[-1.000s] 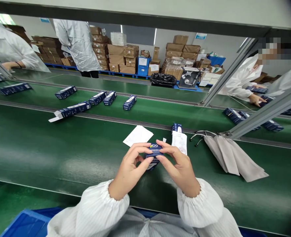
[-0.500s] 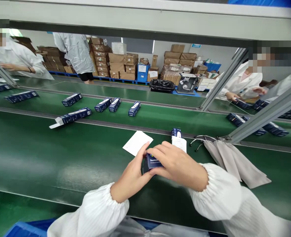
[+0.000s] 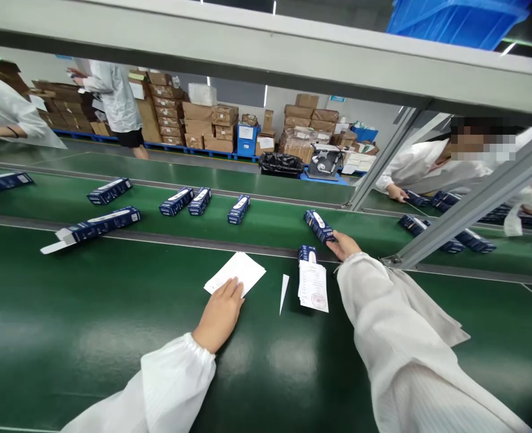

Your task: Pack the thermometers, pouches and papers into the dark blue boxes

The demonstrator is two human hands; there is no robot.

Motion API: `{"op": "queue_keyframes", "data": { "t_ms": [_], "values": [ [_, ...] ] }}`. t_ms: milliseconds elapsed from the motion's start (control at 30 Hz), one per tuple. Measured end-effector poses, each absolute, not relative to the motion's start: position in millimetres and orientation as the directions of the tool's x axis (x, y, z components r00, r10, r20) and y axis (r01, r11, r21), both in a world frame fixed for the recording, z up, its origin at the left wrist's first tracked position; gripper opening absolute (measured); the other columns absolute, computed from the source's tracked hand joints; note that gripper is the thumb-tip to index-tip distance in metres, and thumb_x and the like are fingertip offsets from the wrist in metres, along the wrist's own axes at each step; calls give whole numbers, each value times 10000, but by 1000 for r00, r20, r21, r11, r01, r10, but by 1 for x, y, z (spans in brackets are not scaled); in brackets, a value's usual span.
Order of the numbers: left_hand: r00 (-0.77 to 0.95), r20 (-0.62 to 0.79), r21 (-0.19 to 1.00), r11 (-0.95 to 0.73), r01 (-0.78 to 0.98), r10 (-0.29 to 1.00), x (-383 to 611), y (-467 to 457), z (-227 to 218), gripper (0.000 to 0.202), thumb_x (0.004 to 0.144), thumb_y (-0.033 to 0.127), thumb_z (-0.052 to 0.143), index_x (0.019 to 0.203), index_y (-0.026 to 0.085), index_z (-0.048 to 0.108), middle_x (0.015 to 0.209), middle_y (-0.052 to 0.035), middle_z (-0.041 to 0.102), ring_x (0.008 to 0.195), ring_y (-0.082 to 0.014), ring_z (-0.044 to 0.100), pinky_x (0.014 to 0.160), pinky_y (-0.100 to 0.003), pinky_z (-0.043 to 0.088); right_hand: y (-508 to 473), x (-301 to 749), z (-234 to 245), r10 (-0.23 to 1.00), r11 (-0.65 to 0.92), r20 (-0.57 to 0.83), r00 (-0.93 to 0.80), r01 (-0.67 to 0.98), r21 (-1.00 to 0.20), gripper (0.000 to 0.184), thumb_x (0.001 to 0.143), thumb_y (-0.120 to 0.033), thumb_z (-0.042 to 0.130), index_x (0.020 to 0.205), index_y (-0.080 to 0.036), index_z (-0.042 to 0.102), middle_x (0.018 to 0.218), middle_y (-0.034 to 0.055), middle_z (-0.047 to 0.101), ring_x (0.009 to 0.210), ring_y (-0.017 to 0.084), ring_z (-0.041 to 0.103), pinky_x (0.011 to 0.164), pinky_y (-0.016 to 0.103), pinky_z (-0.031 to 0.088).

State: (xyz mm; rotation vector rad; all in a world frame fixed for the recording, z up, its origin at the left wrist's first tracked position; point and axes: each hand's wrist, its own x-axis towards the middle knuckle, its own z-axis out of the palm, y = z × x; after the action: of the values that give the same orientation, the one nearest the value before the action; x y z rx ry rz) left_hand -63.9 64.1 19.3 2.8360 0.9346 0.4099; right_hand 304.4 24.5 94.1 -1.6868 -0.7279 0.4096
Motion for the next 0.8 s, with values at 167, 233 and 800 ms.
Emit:
{"op": "queue_keyframes", "data": {
  "t_ms": [167,233,800],
  "values": [
    [796,-45,290,-754,589,604,-65,82,64,417,928,188,286,1205,147,594,1236,-117,623,1119,-239,595,962,-351,439,-11,277,96,751,-141,110,651,320,-937,212,830,-295,606,1007,-188,656,975,46,682,907,169,643,917,356,502],
    [781,-136,265,-738,621,609,-55,90,75,431,907,145,271,1177,163,606,1164,-113,654,1029,-234,631,895,-344,456,-44,252,96,850,-120,161,502,481,-868,246,754,-321,693,975,-213,689,1044,43,684,1012,213,617,1000,397,442],
    [498,137,816,-383,434,856,-70,29,118,403,914,426,380,1222,218,536,1121,-73,647,1015,-258,600,872,-353,465,-93,204,72,983,40,175,63,848,-528,22,768,-199,662,781,-210,676,1121,59,607,1060,207,570,958,380,432]
  ]
}}
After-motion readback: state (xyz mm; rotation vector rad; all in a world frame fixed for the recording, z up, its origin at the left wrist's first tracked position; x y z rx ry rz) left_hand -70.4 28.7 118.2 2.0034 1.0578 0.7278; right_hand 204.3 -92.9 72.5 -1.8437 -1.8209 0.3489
